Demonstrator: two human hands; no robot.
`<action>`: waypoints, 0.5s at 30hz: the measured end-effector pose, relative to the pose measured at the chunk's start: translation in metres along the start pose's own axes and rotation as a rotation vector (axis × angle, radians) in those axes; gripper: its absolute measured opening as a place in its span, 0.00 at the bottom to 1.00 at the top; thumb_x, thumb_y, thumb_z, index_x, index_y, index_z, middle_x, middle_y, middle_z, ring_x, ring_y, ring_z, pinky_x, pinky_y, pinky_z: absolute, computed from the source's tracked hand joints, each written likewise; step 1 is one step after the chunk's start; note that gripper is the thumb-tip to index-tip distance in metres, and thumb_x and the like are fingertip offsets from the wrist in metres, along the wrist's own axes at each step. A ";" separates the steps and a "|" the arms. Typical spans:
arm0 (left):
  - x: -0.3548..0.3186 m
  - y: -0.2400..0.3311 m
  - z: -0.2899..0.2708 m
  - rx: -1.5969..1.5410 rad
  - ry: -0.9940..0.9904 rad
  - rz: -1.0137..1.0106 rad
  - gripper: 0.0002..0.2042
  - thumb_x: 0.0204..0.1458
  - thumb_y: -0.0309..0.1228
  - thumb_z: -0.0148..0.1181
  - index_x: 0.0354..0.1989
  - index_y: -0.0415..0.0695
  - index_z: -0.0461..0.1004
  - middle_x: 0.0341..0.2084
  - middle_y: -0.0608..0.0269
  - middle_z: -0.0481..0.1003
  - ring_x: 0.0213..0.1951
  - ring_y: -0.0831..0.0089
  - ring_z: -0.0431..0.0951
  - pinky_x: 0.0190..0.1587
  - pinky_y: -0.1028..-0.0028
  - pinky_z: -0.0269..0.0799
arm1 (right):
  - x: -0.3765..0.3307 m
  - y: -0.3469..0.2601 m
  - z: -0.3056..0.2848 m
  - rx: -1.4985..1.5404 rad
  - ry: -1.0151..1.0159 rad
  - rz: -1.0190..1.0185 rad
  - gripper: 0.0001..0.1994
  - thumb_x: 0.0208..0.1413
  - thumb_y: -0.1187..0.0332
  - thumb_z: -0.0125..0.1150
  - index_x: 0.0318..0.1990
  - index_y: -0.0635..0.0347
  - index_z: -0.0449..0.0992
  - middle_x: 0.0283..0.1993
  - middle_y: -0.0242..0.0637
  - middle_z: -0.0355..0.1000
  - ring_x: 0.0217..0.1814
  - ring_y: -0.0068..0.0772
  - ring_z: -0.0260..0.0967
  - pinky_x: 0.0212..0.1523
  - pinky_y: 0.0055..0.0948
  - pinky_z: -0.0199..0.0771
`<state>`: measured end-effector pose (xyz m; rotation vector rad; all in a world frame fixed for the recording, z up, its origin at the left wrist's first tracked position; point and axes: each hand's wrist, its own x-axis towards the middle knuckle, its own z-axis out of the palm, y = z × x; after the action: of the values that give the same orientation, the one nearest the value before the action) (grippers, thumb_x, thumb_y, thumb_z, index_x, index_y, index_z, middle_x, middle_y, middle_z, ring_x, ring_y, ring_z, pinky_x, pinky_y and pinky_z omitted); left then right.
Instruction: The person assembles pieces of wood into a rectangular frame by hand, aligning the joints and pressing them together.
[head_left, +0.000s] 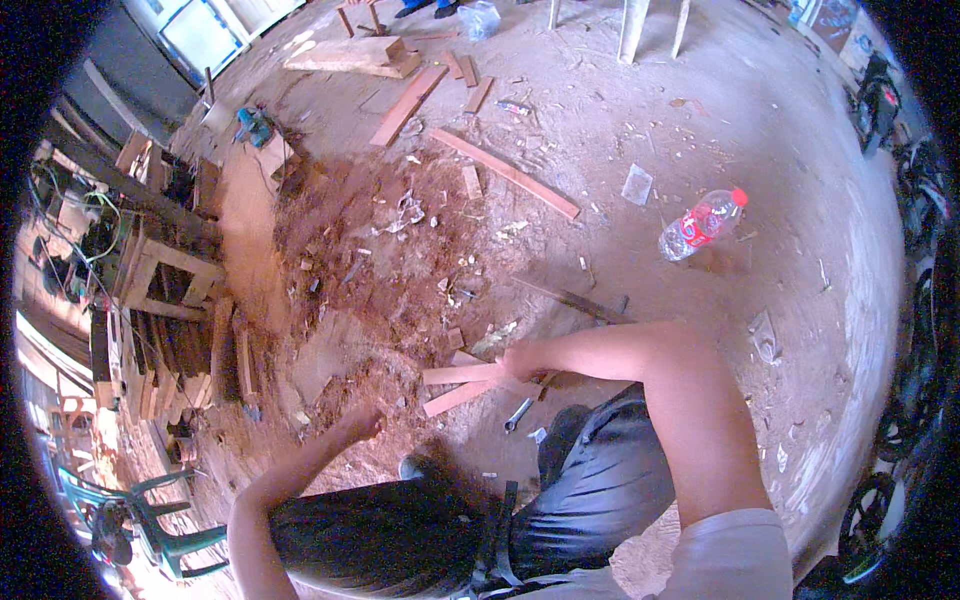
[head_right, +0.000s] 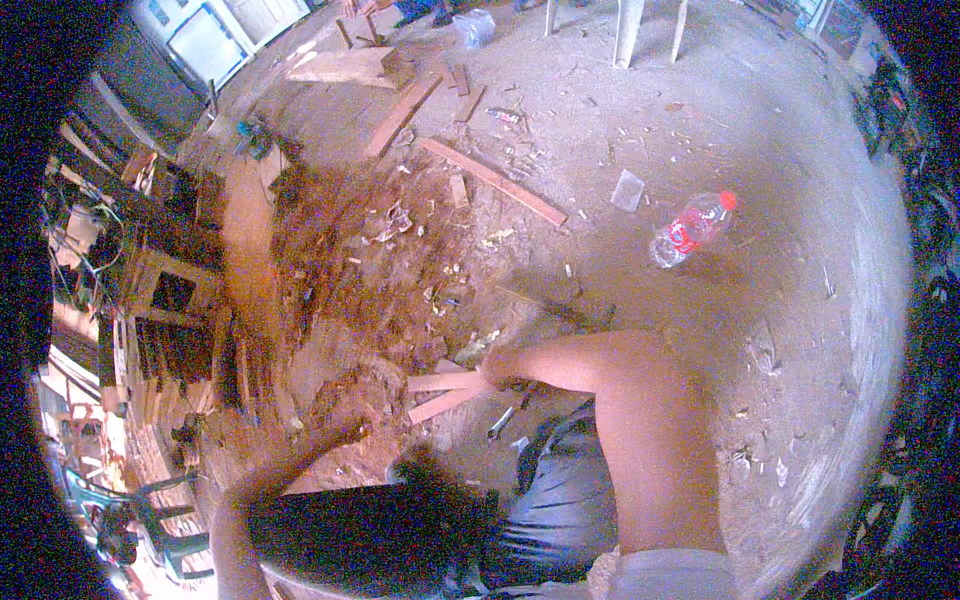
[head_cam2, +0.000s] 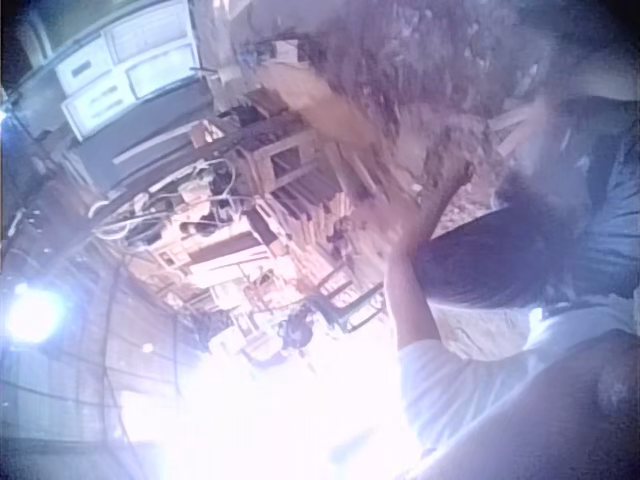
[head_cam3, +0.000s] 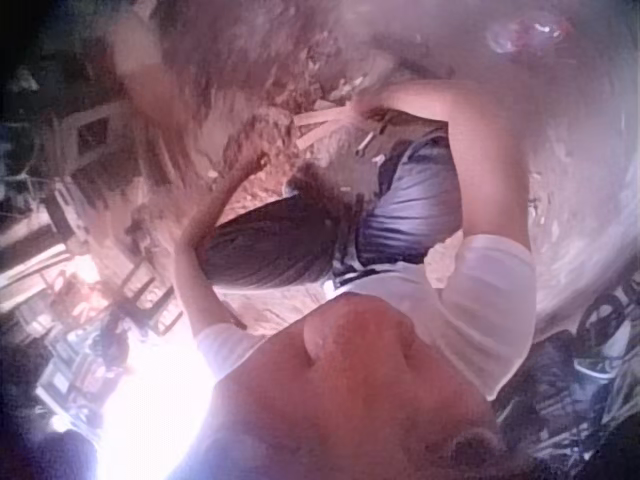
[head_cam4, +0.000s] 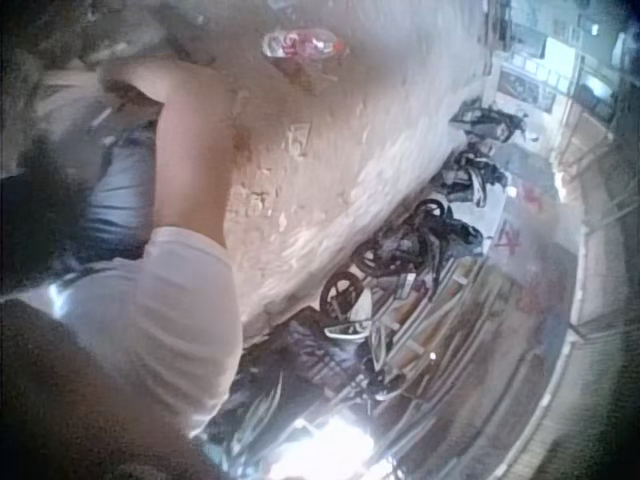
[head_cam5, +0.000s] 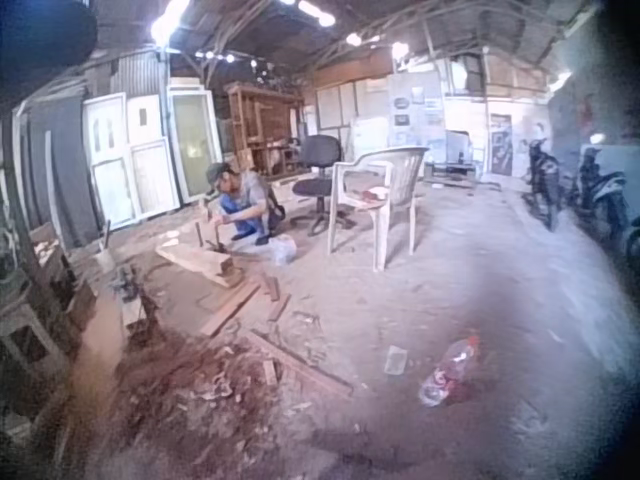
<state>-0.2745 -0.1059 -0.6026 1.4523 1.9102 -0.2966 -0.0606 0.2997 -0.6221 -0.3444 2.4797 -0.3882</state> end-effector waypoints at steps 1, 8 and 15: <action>0.032 0.018 -0.012 0.011 0.033 0.057 0.08 0.41 0.30 0.54 0.30 0.47 0.76 0.25 0.50 0.76 0.27 0.51 0.77 0.31 0.57 0.74 | -0.025 0.018 0.007 0.012 -0.029 0.098 0.15 0.52 0.67 0.48 0.46 0.61 0.69 0.37 0.48 0.75 0.42 0.49 0.74 0.38 0.49 0.73; 0.018 0.059 -0.096 0.120 0.148 -0.035 0.10 0.46 0.35 0.54 0.35 0.49 0.76 0.27 0.50 0.77 0.27 0.51 0.77 0.30 0.55 0.74 | -0.045 0.015 -0.053 0.022 -0.008 0.147 0.11 0.51 0.66 0.49 0.37 0.61 0.74 0.37 0.46 0.75 0.40 0.46 0.74 0.38 0.48 0.73; 0.048 0.012 -0.078 0.064 0.101 -0.029 0.14 0.49 0.40 0.55 0.42 0.50 0.74 0.31 0.53 0.77 0.32 0.53 0.78 0.35 0.55 0.75 | -0.036 0.092 -0.056 -0.113 0.032 0.219 0.09 0.43 0.69 0.55 0.33 0.61 0.76 0.35 0.45 0.75 0.40 0.47 0.74 0.38 0.46 0.74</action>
<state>-0.3002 -0.0215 -0.5745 1.5079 2.0204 -0.3055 -0.0806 0.4077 -0.5920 -0.1098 2.5438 -0.1652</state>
